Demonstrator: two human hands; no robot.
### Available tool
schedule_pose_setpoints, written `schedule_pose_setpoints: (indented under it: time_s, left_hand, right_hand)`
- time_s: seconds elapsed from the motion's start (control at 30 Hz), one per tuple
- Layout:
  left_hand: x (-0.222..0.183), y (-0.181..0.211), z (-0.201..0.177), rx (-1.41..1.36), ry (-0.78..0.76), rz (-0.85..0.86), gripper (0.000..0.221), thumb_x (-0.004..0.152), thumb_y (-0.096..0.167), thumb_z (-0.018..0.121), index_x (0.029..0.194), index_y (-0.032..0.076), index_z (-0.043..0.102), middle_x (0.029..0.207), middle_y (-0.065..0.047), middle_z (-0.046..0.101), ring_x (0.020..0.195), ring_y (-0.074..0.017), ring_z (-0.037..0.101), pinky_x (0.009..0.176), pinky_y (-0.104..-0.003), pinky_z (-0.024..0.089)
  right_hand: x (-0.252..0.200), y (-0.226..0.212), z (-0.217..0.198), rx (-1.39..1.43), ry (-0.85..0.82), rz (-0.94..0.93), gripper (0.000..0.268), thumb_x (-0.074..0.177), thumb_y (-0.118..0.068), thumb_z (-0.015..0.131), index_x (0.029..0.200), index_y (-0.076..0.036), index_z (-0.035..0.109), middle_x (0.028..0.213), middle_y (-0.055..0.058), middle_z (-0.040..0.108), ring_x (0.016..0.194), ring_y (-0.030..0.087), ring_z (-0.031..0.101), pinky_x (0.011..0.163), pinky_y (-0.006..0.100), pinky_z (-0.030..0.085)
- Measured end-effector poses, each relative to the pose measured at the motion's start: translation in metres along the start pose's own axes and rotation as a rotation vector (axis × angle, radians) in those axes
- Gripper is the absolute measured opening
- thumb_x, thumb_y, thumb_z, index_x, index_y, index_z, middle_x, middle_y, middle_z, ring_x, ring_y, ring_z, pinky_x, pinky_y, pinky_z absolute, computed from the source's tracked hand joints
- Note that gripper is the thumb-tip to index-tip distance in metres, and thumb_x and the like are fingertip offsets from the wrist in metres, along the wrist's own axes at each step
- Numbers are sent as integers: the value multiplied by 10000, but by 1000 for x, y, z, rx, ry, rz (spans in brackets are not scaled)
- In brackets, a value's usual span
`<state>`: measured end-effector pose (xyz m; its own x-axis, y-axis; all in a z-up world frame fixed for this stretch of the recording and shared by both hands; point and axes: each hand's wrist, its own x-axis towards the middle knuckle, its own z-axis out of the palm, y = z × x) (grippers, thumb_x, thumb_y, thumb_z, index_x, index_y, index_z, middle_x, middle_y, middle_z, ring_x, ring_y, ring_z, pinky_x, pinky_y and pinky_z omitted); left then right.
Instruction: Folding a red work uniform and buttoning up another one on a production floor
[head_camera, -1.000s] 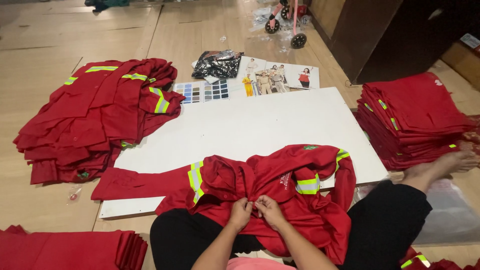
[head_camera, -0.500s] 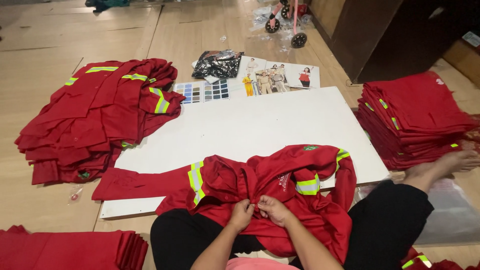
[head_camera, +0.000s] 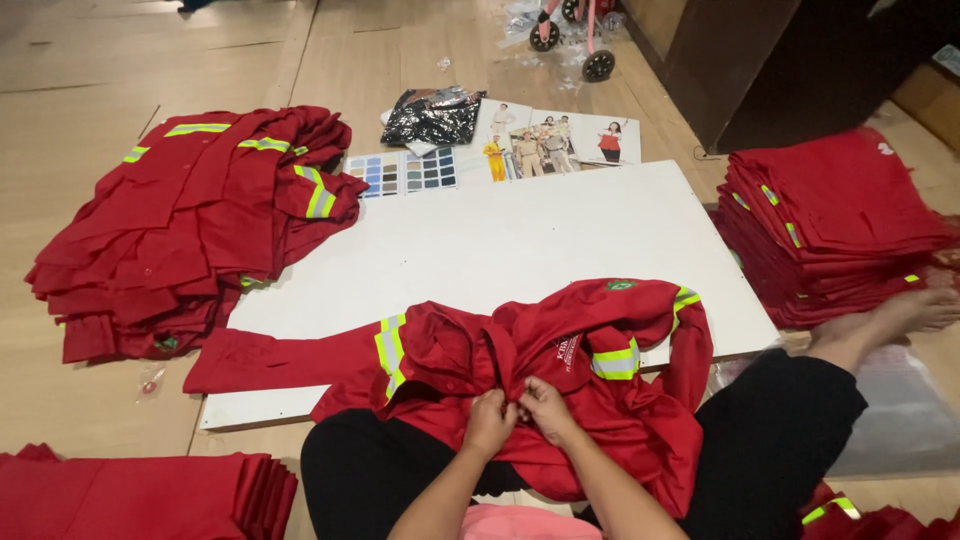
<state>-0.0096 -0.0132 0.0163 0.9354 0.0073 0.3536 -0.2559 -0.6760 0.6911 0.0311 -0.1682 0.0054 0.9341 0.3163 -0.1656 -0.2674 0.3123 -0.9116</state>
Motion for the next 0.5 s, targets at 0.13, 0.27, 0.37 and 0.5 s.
schedule_pose_setpoints:
  time_s: [0.13, 0.27, 0.37, 0.5]
  left_hand:
    - [-3, 1, 4, 118, 24, -39, 136, 794, 154, 675, 797, 84, 559, 792, -149, 636, 799, -409, 625, 772, -538, 453]
    - [-3, 11, 0, 302, 1, -22, 149, 764, 198, 712, 790, 93, 610, 806, -141, 667, 820, -383, 639, 800, -518, 463]
    - [-1, 11, 0, 401, -9, 37, 149, 758, 226, 719, 784, 103, 638, 798, -120, 669, 810, -355, 646, 815, -516, 475]
    - [10, 8, -12, 541, -132, 141, 133, 852, 318, 645, 819, 191, 625, 759, -24, 633, 783, -234, 661, 749, -409, 484]
  right_hand:
    - [-11, -17, 13, 48, -47, -34, 164, 870, 48, 735, 910, -90, 658, 755, 49, 681, 618, 104, 592, 559, 235, 467]
    - [-9, -14, 10, 7, -41, -39, 179, 864, 48, 735, 925, -98, 652, 806, 41, 697, 677, 98, 603, 631, 226, 476]
    - [-9, -16, 10, 22, -51, -50, 188, 856, 57, 726, 929, -100, 654, 827, 35, 709, 703, 92, 605, 645, 224, 469]
    - [7, 16, -9, -50, 53, 132, 192, 851, 30, 774, 946, -94, 663, 812, 51, 732, 682, 156, 695, 616, 273, 582]
